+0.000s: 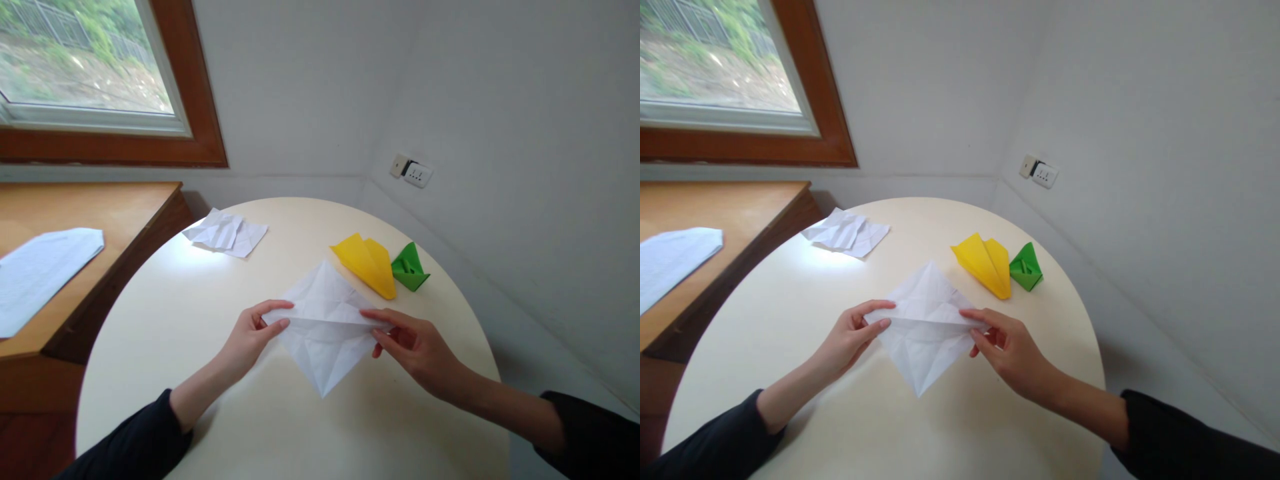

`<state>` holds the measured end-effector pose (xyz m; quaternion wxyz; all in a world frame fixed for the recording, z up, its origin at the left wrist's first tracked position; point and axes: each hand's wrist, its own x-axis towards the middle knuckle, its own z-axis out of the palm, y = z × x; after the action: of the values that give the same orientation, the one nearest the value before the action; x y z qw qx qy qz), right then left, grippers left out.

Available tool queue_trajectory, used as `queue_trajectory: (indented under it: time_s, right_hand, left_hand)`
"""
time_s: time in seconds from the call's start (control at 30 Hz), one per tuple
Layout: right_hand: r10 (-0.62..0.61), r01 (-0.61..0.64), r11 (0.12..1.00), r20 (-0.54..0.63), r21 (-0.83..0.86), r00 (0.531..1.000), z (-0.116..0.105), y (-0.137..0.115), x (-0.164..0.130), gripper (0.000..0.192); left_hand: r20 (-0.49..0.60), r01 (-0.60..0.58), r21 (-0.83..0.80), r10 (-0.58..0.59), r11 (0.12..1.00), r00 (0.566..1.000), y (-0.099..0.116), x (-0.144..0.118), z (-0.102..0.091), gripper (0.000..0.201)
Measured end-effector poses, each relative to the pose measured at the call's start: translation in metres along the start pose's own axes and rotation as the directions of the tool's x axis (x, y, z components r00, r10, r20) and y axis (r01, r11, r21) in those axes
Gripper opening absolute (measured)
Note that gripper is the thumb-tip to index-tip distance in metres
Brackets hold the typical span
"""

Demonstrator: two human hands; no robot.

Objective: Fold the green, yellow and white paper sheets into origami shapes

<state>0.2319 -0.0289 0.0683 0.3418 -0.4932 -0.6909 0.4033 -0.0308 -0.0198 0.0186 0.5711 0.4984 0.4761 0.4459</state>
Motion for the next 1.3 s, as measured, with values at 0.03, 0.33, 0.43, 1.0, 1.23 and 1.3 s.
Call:
queue_trajectory:
  time_s: [0.03, 0.33, 0.43, 1.0, 1.23, 1.3]
  right_hand:
    - [-0.001, 0.001, 1.000, 0.000, 0.003, 1.000, 0.000, 0.000, 0.000, 0.033]
    - [0.010, -0.010, 1.000, -0.002, -0.026, 1.000, -0.001, 0.002, 0.000, 0.034]
    - [0.003, -0.003, 1.000, -0.009, -0.020, 1.000, -0.001, 0.003, 0.000, 0.033]
    - [0.001, -0.001, 1.000, 0.009, 0.000, 1.000, 0.000, 0.008, 0.001, 0.032]
    - [0.063, -0.064, 0.998, 0.038, 0.015, 0.997, 0.002, 0.006, 0.001, 0.033]
    - [0.080, -0.080, 0.997, 0.031, 0.018, 0.996, 0.002, 0.006, 0.001, 0.032]
  left_hand:
    - [0.003, 0.001, -0.004, -0.001, 1.000, 1.000, 0.000, 0.000, 0.000, 0.049]
    - [-0.006, -0.021, 0.062, 0.021, 0.998, 1.000, -0.003, 0.001, -0.001, 0.049]
    - [-0.008, -0.024, 0.116, 0.025, 0.993, 1.000, -0.004, 0.001, -0.001, 0.048]
    - [-0.042, -0.043, 0.294, 0.058, 0.955, 0.997, 0.004, -0.001, 0.004, 0.045]
    - [-0.093, -0.073, 0.322, 0.108, 0.944, 0.990, 0.006, -0.003, 0.007, 0.037]
    - [-0.100, -0.090, 0.322, 0.128, 0.942, 0.987, 0.007, -0.004, 0.009, 0.034]
